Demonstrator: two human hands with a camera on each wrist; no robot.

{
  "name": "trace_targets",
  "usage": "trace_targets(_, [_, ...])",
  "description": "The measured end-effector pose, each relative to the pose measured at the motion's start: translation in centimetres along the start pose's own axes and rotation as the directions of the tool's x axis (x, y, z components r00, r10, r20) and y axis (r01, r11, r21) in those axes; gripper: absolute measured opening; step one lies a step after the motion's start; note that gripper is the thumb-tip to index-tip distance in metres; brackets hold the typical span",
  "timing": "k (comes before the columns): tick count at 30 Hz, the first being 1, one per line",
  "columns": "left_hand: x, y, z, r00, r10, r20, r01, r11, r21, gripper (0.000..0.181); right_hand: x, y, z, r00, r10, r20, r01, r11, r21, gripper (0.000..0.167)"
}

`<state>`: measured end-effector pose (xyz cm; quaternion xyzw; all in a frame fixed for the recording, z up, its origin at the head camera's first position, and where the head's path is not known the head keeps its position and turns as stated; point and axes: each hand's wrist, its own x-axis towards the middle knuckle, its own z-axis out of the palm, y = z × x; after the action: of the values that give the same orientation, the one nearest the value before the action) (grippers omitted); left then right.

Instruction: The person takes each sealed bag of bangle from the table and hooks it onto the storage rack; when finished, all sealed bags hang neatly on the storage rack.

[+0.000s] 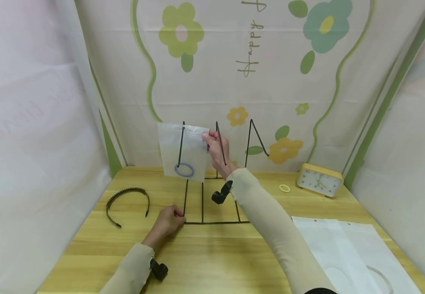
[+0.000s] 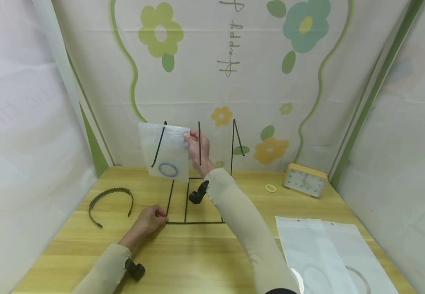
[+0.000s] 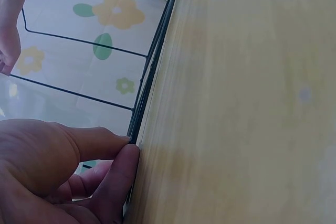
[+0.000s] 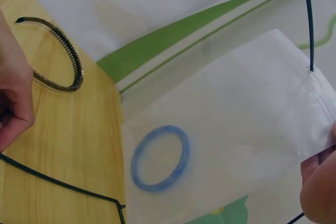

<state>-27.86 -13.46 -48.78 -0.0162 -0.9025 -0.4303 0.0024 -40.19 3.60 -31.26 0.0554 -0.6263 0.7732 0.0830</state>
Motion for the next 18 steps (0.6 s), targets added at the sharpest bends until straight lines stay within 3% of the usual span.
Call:
trace_targets(13, [0.1, -0.1, 0.1, 1.0, -0.006, 0.007, 0.006, 1.0, 0.004, 0.012, 1.9, 0.5, 0.2, 1.0, -0.004, 0.001, 0.004, 0.999, 0.037, 0.019])
trace_targets(18, [0.2, -0.1, 0.1, 1.0, -0.008, 0.006, 0.008, 1.0, 0.004, 0.012, 1.5, 0.2, -0.2, 0.998, -0.031, 0.061, 0.027, 0.998, 0.053, 0.028])
